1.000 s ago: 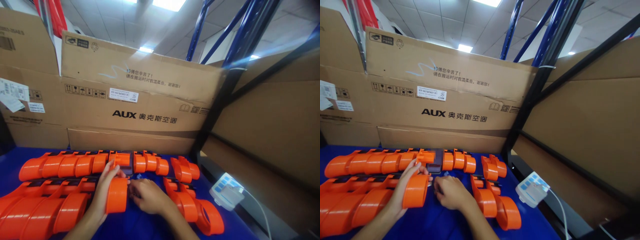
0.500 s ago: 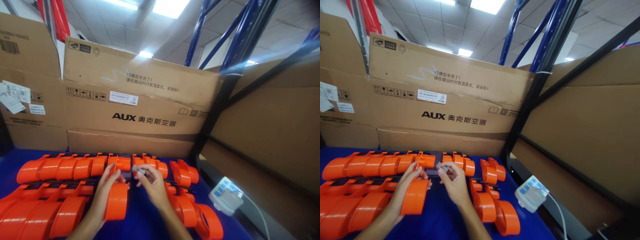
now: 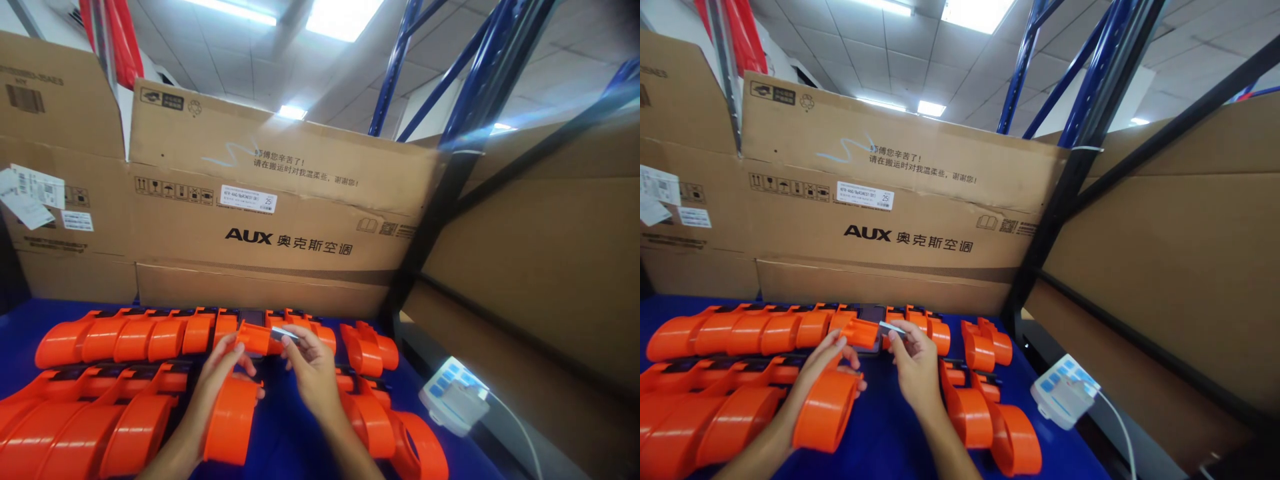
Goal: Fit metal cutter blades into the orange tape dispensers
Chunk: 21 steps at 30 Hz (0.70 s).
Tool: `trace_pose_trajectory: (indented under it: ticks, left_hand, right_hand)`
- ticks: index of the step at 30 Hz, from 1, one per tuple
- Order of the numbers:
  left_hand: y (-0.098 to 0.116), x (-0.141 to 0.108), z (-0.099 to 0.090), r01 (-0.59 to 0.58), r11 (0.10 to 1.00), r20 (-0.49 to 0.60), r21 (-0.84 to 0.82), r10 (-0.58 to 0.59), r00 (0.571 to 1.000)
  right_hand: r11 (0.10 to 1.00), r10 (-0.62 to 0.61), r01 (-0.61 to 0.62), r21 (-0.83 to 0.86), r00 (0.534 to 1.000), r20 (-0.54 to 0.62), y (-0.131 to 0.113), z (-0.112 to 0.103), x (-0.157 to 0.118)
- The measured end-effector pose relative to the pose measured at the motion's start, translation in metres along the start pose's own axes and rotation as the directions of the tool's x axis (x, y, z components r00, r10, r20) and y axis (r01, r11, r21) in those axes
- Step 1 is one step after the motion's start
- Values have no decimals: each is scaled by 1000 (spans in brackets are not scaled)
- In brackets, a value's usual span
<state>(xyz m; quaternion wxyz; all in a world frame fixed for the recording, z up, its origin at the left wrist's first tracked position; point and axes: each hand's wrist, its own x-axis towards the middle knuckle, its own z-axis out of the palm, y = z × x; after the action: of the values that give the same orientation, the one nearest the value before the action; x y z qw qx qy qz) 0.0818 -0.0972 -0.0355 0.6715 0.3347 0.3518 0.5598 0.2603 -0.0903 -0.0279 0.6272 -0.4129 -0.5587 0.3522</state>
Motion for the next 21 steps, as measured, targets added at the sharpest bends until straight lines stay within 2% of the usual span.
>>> trace_pose_trajectory:
  ticks: [7,15,18,21]
  left_hand:
    - [-2,0,-1,10,999,20,42,-11,1000]
    - [-5,-2,1,-24,996,24,91,21,999]
    - [-7,-7,4,-75,987,38,145,70,997]
    - [-11,-9,5,-121,972,69,202,109,992]
  right_hand:
    - [999,-12,12,-40,1000,-7,-2,-2,-1]
    - [998,-15,18,-60,999,45,1,-1,-1]
    - [993,-29,34,-116,999,41,5,0,-2]
    - [970,-54,74,-233,994,91,5,1,-5]
